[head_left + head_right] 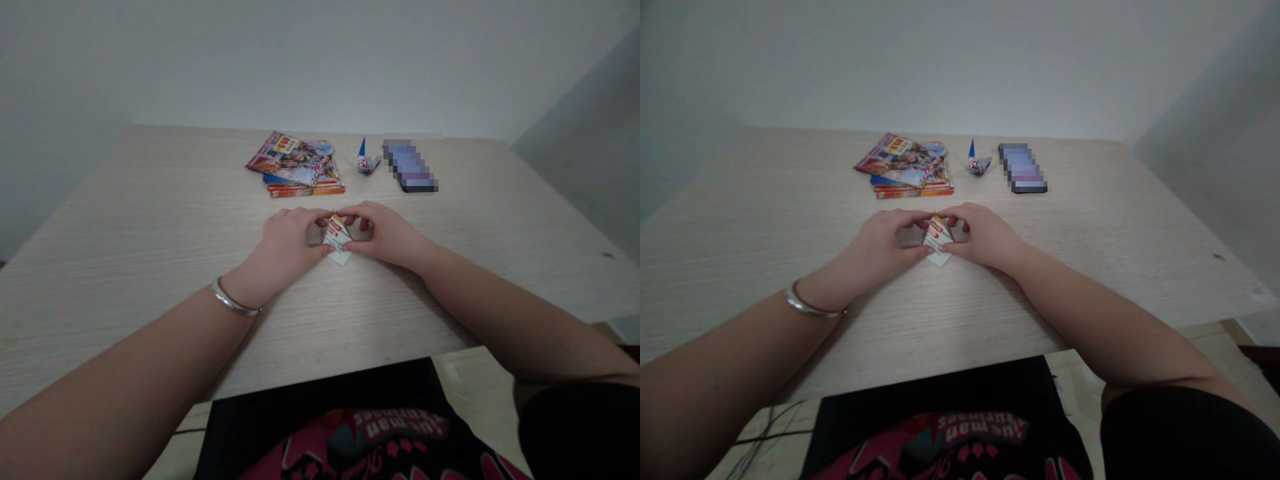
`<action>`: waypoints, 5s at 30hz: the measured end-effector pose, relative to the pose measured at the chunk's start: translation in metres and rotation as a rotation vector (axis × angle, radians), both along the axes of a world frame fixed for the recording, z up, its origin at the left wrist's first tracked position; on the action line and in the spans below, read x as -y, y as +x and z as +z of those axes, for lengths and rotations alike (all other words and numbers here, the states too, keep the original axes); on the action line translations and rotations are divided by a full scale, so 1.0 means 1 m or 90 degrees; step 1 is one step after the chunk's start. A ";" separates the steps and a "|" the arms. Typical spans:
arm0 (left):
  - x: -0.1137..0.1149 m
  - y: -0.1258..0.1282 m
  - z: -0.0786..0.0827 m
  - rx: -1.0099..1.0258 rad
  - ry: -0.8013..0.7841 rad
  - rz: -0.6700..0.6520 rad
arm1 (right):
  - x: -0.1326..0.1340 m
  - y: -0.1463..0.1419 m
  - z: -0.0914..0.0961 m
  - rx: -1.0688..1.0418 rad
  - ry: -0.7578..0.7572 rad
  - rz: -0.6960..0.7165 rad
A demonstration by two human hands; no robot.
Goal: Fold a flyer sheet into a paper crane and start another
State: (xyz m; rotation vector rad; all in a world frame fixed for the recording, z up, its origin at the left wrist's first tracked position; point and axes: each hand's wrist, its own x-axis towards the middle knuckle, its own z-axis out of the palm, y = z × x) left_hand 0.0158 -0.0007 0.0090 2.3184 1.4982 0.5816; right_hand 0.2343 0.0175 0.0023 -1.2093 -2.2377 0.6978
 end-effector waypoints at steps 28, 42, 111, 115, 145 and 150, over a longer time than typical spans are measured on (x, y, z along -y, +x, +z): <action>0.005 -0.008 0.017 -0.094 -0.052 -0.250 | 0.001 0.008 0.012 0.183 0.065 -0.037; 0.003 -0.010 0.013 -0.066 -0.041 -0.262 | -0.006 0.025 0.012 0.142 0.034 0.019; 0.002 -0.003 0.001 -0.249 0.093 -0.303 | -0.011 0.031 0.016 0.297 0.212 -0.012; 0.003 -0.003 0.002 -0.267 0.084 -0.305 | -0.007 0.022 0.009 0.251 0.209 -0.020; 0.004 -0.003 0.008 -0.018 0.070 -0.092 | -0.011 0.008 -0.007 0.082 0.096 -0.057; 0.002 -0.004 0.007 0.067 0.126 -0.035 | -0.008 0.005 -0.004 -0.009 0.077 -0.050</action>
